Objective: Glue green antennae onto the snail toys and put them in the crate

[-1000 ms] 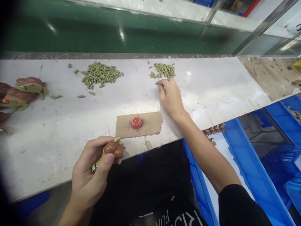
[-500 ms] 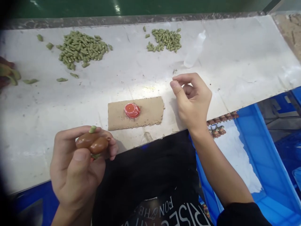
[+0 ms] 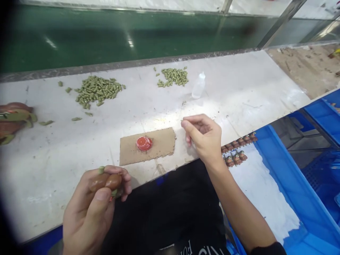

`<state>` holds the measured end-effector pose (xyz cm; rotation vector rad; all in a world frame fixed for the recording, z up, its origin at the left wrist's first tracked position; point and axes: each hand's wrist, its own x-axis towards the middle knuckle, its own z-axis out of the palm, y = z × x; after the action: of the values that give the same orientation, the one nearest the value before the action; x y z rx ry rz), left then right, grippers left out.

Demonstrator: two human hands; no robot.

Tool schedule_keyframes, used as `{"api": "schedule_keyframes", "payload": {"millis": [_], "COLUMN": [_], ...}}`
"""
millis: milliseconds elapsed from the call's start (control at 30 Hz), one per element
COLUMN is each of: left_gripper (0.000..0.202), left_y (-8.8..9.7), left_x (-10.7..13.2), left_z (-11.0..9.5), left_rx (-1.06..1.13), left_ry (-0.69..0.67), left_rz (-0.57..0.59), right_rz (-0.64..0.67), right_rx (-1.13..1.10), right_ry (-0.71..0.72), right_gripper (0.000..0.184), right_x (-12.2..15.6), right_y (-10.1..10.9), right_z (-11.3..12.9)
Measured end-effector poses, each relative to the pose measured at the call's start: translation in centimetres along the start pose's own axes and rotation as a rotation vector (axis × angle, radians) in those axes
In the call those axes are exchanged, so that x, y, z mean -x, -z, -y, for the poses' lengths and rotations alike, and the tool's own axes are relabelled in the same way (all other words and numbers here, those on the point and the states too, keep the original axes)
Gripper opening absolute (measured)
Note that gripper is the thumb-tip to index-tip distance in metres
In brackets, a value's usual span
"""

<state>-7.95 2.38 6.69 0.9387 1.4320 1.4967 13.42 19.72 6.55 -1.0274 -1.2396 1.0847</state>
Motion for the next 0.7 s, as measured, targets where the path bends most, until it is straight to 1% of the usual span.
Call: {"api": "schedule_keyframes", "payload": {"millis": [100,167,233,300,367,467,533,633,700], "left_gripper": [0.017,0.017,0.016,0.014,0.013,0.013,0.017,0.019,0.018], "left_y": [-1.0,-1.8,-2.8,-3.7,-4.5,-5.3,-5.6,-5.7,-5.6], "left_x": [0.4,0.5,0.4,0.3,0.1,-0.1,-0.2,-0.3,-0.2], "left_z": [-1.0,-1.5,-1.6,-1.5,-1.2,-0.9,-0.9,-1.1,-1.2], "left_rx": [-0.028,-0.063,-0.1,-0.101,-0.071,0.004,0.07,0.095,0.082], "left_ry": [0.032,0.031,0.04,0.054,0.071,0.074,0.066,0.061,0.067], "left_rz": [-0.054,-0.025,0.009,0.054,0.078,0.008,-0.047,-0.063,-0.063], "right_rz": [0.124,0.179,0.219,0.262,0.3,0.328,0.329,0.337,0.352], "right_rx": [-0.139,-0.197,-0.237,-0.259,-0.266,-0.228,-0.192,-0.185,-0.198], "right_ry": [-0.212,-0.309,-0.366,-0.384,-0.37,-0.357,-0.371,-0.385,-0.394], "right_gripper": [0.006,0.005,0.005,0.005,0.006,0.008,0.009,0.009,0.004], "right_x": [2.7,4.4,5.7,6.3,6.6,6.9,7.3,7.8,8.0], "right_y": [0.2,0.2,0.0,-0.4,-0.8,-1.2,-1.5,-1.8,-2.0], "right_z": [1.1,1.7,2.1,2.4,2.7,3.2,3.5,3.5,3.4]}}
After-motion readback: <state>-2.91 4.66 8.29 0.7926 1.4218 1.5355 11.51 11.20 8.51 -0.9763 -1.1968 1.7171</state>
